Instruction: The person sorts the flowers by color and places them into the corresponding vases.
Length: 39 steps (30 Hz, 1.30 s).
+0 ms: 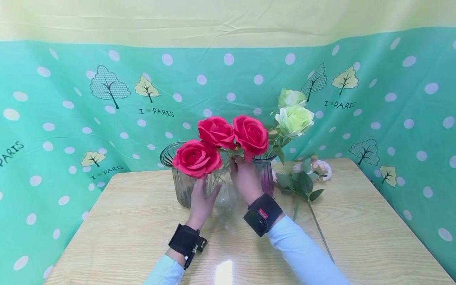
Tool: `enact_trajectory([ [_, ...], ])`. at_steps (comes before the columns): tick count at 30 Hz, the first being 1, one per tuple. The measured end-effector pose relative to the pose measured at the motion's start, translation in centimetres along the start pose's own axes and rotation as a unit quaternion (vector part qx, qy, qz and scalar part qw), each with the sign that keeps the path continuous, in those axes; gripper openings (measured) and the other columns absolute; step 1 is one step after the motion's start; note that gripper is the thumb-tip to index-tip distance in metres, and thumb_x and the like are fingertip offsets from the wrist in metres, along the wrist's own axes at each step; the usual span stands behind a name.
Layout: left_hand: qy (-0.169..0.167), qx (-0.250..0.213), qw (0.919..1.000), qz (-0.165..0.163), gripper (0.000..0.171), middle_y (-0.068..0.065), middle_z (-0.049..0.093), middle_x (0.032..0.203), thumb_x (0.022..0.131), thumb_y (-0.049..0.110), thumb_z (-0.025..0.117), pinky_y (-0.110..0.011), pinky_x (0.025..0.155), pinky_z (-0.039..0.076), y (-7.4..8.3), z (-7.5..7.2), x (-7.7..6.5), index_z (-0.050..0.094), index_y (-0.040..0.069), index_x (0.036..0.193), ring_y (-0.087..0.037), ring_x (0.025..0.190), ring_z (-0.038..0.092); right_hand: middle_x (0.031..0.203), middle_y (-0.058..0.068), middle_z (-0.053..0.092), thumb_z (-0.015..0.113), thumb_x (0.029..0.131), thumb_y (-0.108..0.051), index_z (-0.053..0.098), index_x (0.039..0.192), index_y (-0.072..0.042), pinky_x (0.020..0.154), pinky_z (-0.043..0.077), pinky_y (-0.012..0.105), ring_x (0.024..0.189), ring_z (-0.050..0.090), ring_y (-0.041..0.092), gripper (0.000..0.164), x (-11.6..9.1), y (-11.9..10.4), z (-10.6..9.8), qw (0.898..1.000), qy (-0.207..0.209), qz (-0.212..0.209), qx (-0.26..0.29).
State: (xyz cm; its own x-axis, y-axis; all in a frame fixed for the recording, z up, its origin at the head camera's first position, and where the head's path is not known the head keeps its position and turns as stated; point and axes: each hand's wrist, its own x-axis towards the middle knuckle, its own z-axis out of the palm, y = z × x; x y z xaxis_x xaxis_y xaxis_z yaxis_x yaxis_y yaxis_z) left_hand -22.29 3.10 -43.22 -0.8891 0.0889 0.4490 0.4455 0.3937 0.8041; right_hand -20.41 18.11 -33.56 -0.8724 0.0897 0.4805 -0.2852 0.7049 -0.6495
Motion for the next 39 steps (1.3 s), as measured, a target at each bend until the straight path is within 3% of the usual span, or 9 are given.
enact_trajectory([
  [10, 0.008, 0.000, 0.9997, 0.021, 0.053, -0.003, 0.054, 0.128, 0.087, 0.023, 0.067, -0.038, 0.108, 0.040, -0.4, 0.2, 0.4, 0.044, 0.019, 0.134, -0.019, 0.125, 0.047, 0.066, 0.008, 0.061, 0.050, 0.097, -0.013, 0.063, 0.100, 0.000, 0.048, 0.052, 0.021, 0.052, 0.061, 0.015, 0.019, -0.1, 0.0, 0.0, 1.000, -0.005, 0.001, -0.001],
  [23, -0.006, -0.010, 0.9998, 0.016, 0.052, -0.002, 0.053, 0.128, 0.087, 0.023, 0.067, -0.036, 0.109, 0.039, -0.1, 0.3, 0.7, 0.044, 0.020, 0.134, -0.018, 0.127, 0.046, 0.064, 0.009, 0.062, 0.050, 0.097, -0.013, 0.064, 0.097, 0.001, 0.047, 0.050, 0.022, 0.050, 0.060, 0.015, 0.020, -0.1, 0.4, -0.2, 1.000, -0.004, -0.005, -0.002],
  [28, 0.003, -0.007, 0.9995, 0.031, 0.052, -0.005, 0.054, 0.127, 0.086, 0.021, 0.067, -0.040, 0.106, 0.041, 0.0, 0.5, 0.7, 0.045, 0.018, 0.133, -0.022, 0.125, 0.048, 0.066, 0.010, 0.064, 0.051, 0.097, -0.019, 0.065, 0.105, 0.001, 0.047, 0.049, 0.022, 0.051, 0.060, 0.013, 0.026, -0.4, 0.6, -0.4, 0.999, -0.018, 0.026, 0.012],
  [31, -0.001, -0.012, 0.9995, 0.029, 0.051, -0.004, 0.054, 0.127, 0.086, 0.020, 0.068, -0.040, 0.107, 0.041, 0.0, 0.5, 0.8, 0.046, 0.019, 0.133, -0.022, 0.125, 0.047, 0.067, 0.011, 0.066, 0.053, 0.095, -0.022, 0.063, 0.112, 0.000, 0.050, 0.051, 0.026, 0.053, 0.061, 0.015, 0.030, -0.9, 0.5, -0.9, 0.998, -0.023, 0.050, 0.025],
  [35, -0.005, -0.024, 0.9994, 0.025, 0.049, -0.002, 0.055, 0.125, 0.086, 0.020, 0.068, -0.040, 0.107, 0.041, -0.1, 0.4, 0.9, 0.047, 0.019, 0.131, -0.020, 0.124, 0.049, 0.068, 0.008, 0.066, 0.058, 0.093, -0.025, 0.065, 0.110, -0.001, 0.058, 0.050, 0.028, 0.060, 0.062, 0.015, 0.031, -1.7, 0.8, -1.8, 0.998, -0.023, 0.060, 0.004],
  [39, 0.002, -0.033, 0.9992, 0.024, 0.046, 0.000, 0.057, 0.122, 0.085, 0.022, 0.068, -0.040, 0.106, 0.041, -0.5, 0.1, 0.9, 0.050, 0.018, 0.127, -0.018, 0.121, 0.050, 0.067, 0.007, 0.065, 0.059, 0.090, -0.020, 0.068, 0.106, 0.000, 0.050, 0.045, 0.025, 0.057, 0.056, 0.014, 0.026, -2.3, 1.7, -3.3, 0.998, -0.022, 0.049, -0.021],
])
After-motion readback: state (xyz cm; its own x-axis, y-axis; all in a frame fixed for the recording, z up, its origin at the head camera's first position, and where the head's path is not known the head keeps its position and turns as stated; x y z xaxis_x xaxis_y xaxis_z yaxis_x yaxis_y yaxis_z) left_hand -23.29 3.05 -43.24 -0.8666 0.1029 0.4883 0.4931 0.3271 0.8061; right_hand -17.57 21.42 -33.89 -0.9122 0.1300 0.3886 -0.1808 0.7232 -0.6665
